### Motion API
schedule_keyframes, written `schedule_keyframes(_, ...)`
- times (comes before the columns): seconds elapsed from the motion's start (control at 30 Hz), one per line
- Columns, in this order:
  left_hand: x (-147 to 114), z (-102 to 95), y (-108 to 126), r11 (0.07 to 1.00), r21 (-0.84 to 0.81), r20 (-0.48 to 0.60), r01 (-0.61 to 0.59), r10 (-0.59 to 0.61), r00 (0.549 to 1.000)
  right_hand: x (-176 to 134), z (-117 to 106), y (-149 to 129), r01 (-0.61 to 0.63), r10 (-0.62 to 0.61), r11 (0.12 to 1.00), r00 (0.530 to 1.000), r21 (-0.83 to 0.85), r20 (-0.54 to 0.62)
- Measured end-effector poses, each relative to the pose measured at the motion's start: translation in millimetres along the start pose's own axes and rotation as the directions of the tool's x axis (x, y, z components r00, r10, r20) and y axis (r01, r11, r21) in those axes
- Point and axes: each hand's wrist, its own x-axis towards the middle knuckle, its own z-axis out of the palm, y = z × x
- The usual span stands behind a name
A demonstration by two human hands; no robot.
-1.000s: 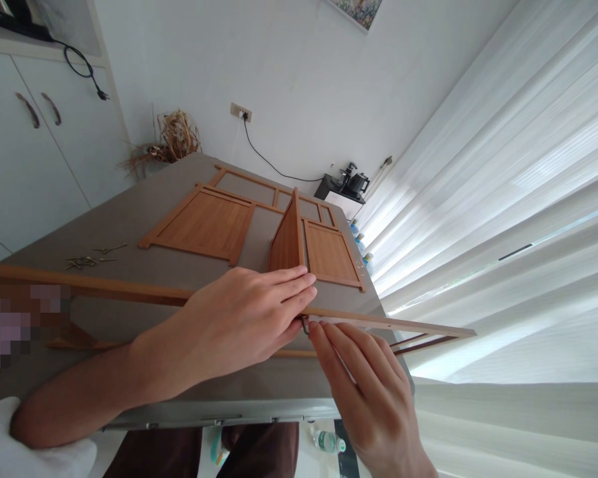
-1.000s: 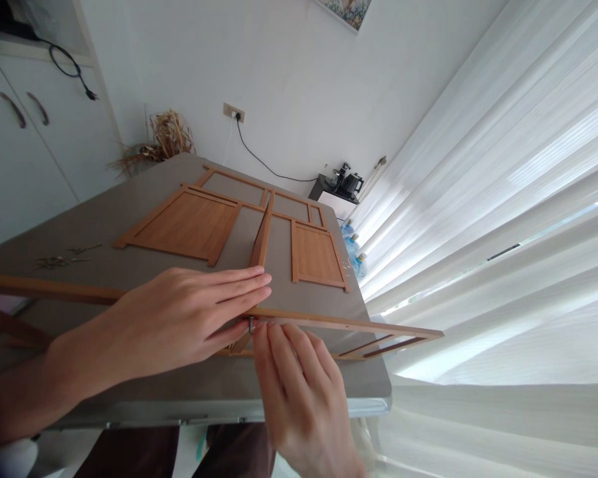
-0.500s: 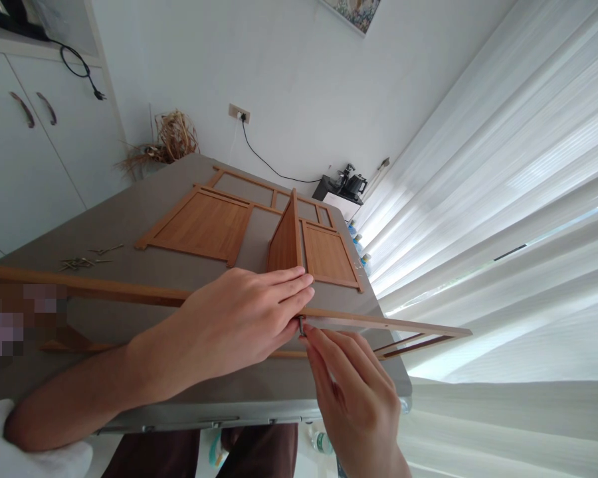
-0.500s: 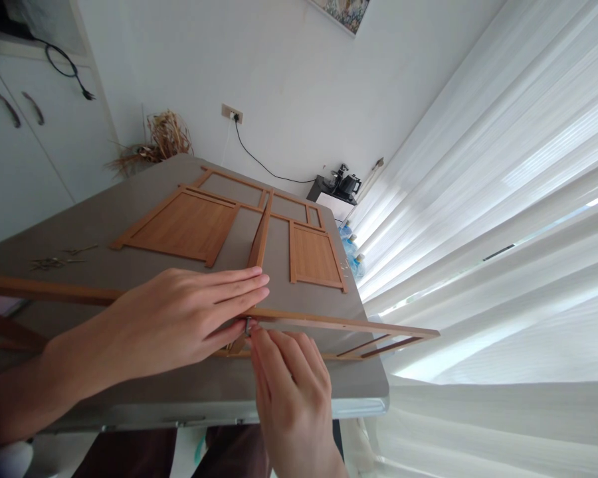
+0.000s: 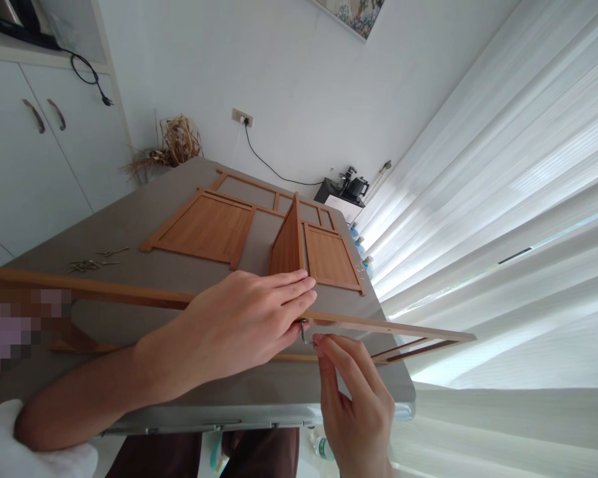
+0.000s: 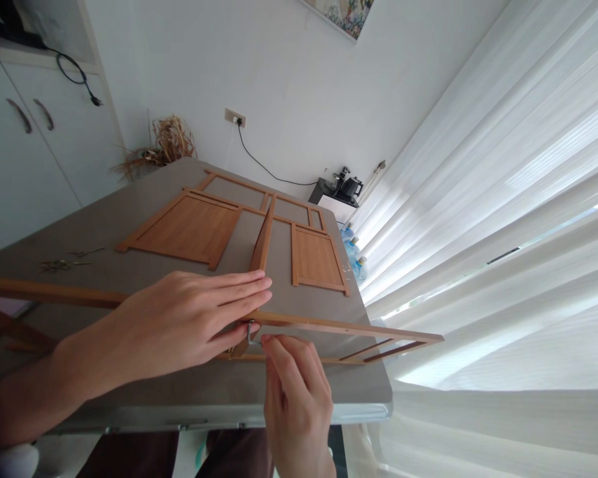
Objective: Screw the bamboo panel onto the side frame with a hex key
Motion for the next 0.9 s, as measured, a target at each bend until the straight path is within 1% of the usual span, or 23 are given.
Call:
schedule_keyframes(0.2,0,-0.2,0,1.0,-0.001,0.018,0.003,-0.003,1.0,0,5,0,-0.007,0.007,1.0,0.999,0.007,-0.042)
schedule_keyframes(0.37,0,-1.0,0,1.0,-0.006,0.013,0.001,-0.001,1.0,-3,5,4,-0.015,0.016,1.0,0.999,0.017,-0.046)
schedule_keyframes(0.5,1,-1.7,0,1.0,-0.008,0.013,0.0,0.0,1.0,-1,0,6,0.006,-0.005,1.0,0.999,0.006,-0.035)
schedule_keyframes(0.63,0,-1.3,1,1.0,-0.009,0.019,0.001,-0.001,1.0,3,-7,5,0.062,-0.062,0.996,0.998,-0.062,0.005)
schedule_keyframes(0.77,0,-0.9,1,1.0,-0.01,0.002,0.001,-0.001,1.0,8,-17,1,0.156,-0.148,0.972,0.987,-0.175,0.054)
schedule_keyframes(0.9,2,-1.7,1,1.0,-0.007,0.004,0.0,0.0,1.0,17,-28,0,0.22,-0.185,0.951,0.968,-0.217,0.172)
